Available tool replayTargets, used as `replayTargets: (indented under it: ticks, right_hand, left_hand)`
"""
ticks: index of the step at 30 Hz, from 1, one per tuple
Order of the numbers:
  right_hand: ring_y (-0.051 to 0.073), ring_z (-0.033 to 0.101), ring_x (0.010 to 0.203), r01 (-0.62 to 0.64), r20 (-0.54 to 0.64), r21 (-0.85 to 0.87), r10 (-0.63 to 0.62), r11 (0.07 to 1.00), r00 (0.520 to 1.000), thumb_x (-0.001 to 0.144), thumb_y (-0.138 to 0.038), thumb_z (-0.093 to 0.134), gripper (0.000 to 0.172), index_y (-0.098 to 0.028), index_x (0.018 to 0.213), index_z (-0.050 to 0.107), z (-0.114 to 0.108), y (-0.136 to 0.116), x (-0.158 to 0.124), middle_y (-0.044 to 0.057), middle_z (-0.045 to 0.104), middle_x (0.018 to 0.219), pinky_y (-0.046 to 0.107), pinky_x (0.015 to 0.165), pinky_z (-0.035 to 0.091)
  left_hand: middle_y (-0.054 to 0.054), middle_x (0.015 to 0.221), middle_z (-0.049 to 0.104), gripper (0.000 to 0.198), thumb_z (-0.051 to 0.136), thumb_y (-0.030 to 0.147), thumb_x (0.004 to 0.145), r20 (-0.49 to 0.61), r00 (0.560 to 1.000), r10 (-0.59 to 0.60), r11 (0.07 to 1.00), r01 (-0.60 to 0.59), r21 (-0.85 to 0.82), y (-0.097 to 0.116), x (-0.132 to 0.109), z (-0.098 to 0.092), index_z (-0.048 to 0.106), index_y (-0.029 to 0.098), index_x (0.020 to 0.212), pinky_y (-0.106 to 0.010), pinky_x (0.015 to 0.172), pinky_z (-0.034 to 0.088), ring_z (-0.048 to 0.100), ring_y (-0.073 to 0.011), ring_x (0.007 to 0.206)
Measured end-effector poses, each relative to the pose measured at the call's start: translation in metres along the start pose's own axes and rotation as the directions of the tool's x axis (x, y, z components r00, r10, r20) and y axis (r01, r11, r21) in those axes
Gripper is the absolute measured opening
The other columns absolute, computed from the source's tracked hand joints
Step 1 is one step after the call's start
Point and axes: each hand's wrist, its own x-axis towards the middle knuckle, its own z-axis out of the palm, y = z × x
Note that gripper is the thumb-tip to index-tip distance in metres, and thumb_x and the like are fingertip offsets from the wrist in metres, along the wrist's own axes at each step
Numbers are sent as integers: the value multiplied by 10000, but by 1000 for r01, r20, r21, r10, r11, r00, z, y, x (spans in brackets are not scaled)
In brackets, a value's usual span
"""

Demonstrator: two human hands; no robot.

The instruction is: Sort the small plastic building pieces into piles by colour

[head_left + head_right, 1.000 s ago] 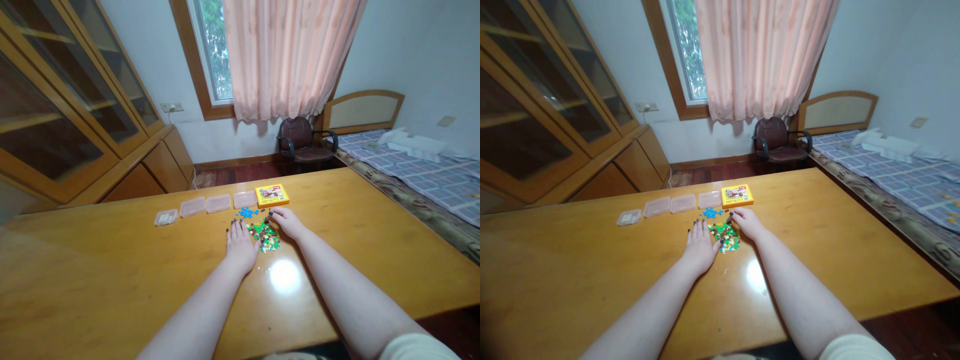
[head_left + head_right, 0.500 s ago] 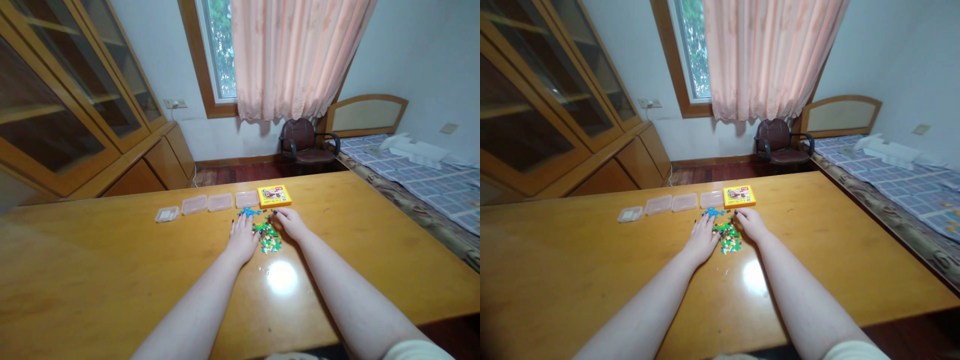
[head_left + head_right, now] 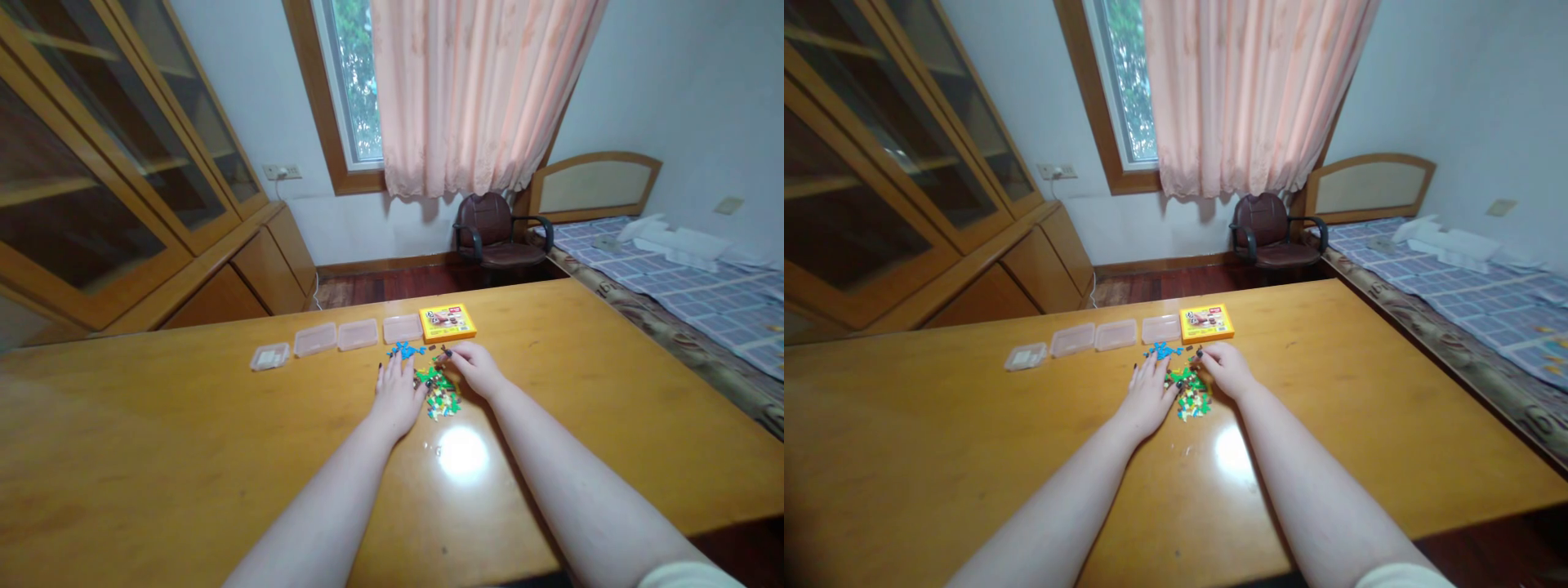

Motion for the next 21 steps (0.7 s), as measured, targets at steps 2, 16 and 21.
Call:
replayTargets:
  ticks: [2,16,21]
  right_hand:
    - [181,586,714,32,64,-20,-31,999,997,875,-316,435,328,-168,775,710,0,-3,-1,56,673,742,270,674,414]
    - [208,591,934,24,11,-49,-24,998,1000,868,-275,436,267,-189,986,660,3,3,0,67,672,1009,321,838,429]
    - [213,589,948,49,78,-31,-46,998,996,866,-259,433,269,-191,980,666,4,-2,-1,65,673,1005,345,871,417]
  left_hand:
    - [-146,1482,228,585,400,411,860,0,1000,-12,1000,12,-2,1,0,0,296,175,1384,-467,1109,152,175,-267,1373]
    - [-159,1481,224,588,405,404,856,11,1000,-11,1000,11,-16,1,1,-1,313,144,1376,-450,1112,150,184,-269,1369]
    - [-156,1477,237,567,398,379,857,0,1000,-13,1000,13,-11,1,1,0,326,149,1370,-445,1112,156,198,-267,1365]
